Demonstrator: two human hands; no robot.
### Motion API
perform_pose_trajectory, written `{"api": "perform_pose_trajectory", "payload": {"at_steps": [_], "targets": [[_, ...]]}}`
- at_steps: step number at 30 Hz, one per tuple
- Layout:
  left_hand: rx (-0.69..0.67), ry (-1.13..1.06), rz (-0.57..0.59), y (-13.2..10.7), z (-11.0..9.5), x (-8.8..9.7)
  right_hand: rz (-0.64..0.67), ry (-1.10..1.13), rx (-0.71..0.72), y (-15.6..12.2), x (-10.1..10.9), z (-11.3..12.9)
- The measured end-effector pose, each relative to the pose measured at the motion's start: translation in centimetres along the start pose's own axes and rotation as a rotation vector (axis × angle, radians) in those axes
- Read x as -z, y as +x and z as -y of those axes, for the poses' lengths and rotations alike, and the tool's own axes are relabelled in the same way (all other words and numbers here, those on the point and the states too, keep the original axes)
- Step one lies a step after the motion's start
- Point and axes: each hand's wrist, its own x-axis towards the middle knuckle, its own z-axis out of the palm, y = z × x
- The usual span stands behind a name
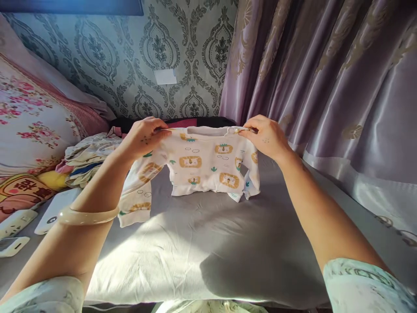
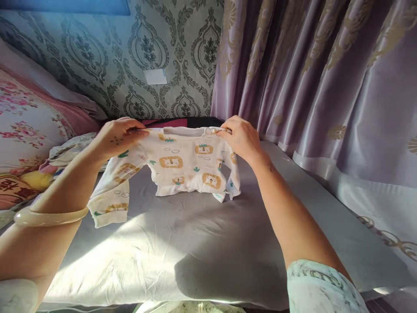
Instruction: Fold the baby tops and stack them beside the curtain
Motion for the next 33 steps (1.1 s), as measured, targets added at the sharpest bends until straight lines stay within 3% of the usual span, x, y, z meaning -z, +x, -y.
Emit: {"api": "perform_pose_trajectory", "payload": {"at_steps": [3,5,9,15,21,33], "targets": [[0.014,0.045,-0.421,0.3,-0.1,-0.9,-0.21,-0.063,0.088,0.9,-1.1,0.3],[0.027,0.068,-0.527,0.6,-0.7,-1.3,-0.284,-0.092,0.134,1.7,-1.8,0.5],[0.15,0.076,-0.513,1.4,-1.5,-1.9,-0.319,-0.132,0.136,2.9,-3.0,0.4],[0.286,0.066,-0.466,3.1,-1.0,-3.6,-0.309,-0.229,0.067,4.2,-3.7,-0.4],[0.312,0.097,-0.407,4.0,-0.7,-4.8,-0.264,-0.224,0.047,4.2,-3.6,-0.9],[0.419,-0.028,-0.28,4.8,0.3,-6.6,-0.147,-0.06,-0.252,3.9,-4.6,-2.0]]}}
